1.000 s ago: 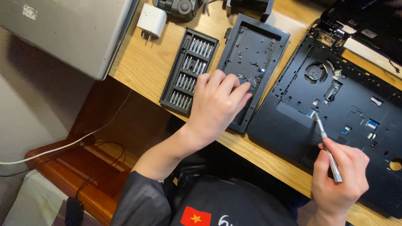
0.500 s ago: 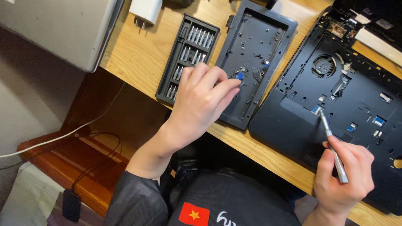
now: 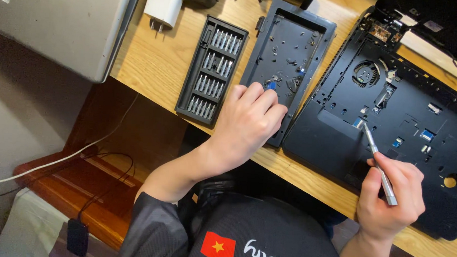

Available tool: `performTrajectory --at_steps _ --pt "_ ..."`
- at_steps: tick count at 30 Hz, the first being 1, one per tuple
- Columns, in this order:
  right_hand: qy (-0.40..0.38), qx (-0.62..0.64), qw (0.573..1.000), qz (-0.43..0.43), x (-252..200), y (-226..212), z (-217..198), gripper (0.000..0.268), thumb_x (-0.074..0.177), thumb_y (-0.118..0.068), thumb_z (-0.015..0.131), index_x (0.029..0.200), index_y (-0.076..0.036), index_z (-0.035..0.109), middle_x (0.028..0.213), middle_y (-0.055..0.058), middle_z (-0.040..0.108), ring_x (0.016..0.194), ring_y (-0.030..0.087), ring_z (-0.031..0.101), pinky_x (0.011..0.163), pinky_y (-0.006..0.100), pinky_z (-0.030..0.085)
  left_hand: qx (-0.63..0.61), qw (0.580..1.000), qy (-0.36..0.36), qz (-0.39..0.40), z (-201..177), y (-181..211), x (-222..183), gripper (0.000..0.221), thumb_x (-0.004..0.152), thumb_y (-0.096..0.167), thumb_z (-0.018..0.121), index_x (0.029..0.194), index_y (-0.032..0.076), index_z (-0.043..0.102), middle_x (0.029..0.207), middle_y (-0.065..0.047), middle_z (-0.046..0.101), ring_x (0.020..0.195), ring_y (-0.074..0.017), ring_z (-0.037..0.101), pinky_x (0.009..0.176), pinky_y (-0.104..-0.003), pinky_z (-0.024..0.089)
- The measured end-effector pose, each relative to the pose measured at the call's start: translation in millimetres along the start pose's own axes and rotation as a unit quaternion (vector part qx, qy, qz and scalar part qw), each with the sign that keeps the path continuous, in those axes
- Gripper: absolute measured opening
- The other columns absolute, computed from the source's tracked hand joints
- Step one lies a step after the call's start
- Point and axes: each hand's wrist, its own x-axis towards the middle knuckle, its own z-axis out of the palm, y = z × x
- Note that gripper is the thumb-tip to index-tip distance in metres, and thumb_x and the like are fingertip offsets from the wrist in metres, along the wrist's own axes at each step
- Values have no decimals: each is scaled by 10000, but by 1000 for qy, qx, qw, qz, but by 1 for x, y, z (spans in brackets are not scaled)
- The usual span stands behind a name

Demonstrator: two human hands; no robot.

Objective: Removing internal screws and components from an open laptop chassis using a precision screwdriver.

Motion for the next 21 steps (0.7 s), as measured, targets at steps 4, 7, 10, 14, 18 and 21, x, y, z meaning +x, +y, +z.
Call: performTrajectory --at_steps 4,7,10,14,18,21 --pt "4 -3 1000 -5 1 0 0 207 1046 88 656 1234 21 712 1054 132 724 969 240 638 927 300 489 -39 997 70 -8 -11 4 4 143 917 84 740 1036 91 662 957 -23 586 930 -232 573 848 -386 418" --pt "3 -5 1000 2 3 -2 -2 203 1027 89 660 1214 27 711 1034 136 721 949 246 638 910 304 486 -210 970 106 -64 -16 8 -3 86 1033 63 646 1095 90 593 961 -24 589 901 -186 581 860 -311 454" --pt "4 -3 1000 -4 3 -2 -2 208 1024 89 654 1215 26 710 1040 135 722 954 242 640 920 304 486 -537 819 43 -195 -14 15 -9 144 1113 186 526 1003 98 553 937 17 550 849 -76 525 811 -241 472" --pt "14 12 1000 -5 6 -9 -4 176 1037 72 665 1201 30 708 1025 137 721 968 252 656 936 310 507 -693 693 0 -198 -4 22 -12 137 1079 161 634 1107 32 596 998 11 567 879 -60 511 794 -220 440" --pt "23 58 998 5 -1 -2 -9 135 1075 52 678 1207 45 707 1038 160 715 990 245 691 888 302 515 -762 600 -17 -242 10 35 -10 170 1103 146 605 1117 -7 678 958 -36 630 866 -108 571 794 -257 485" --pt "53 147 988 -4 3 -15 -22 123 1048 8 644 1153 50 689 980 153 706 917 244 692 891 333 517 -845 470 -46 -249 16 49 -5 194 1091 129 621 1129 -35 717 936 -62 636 869 -138 566 811 -277 483"
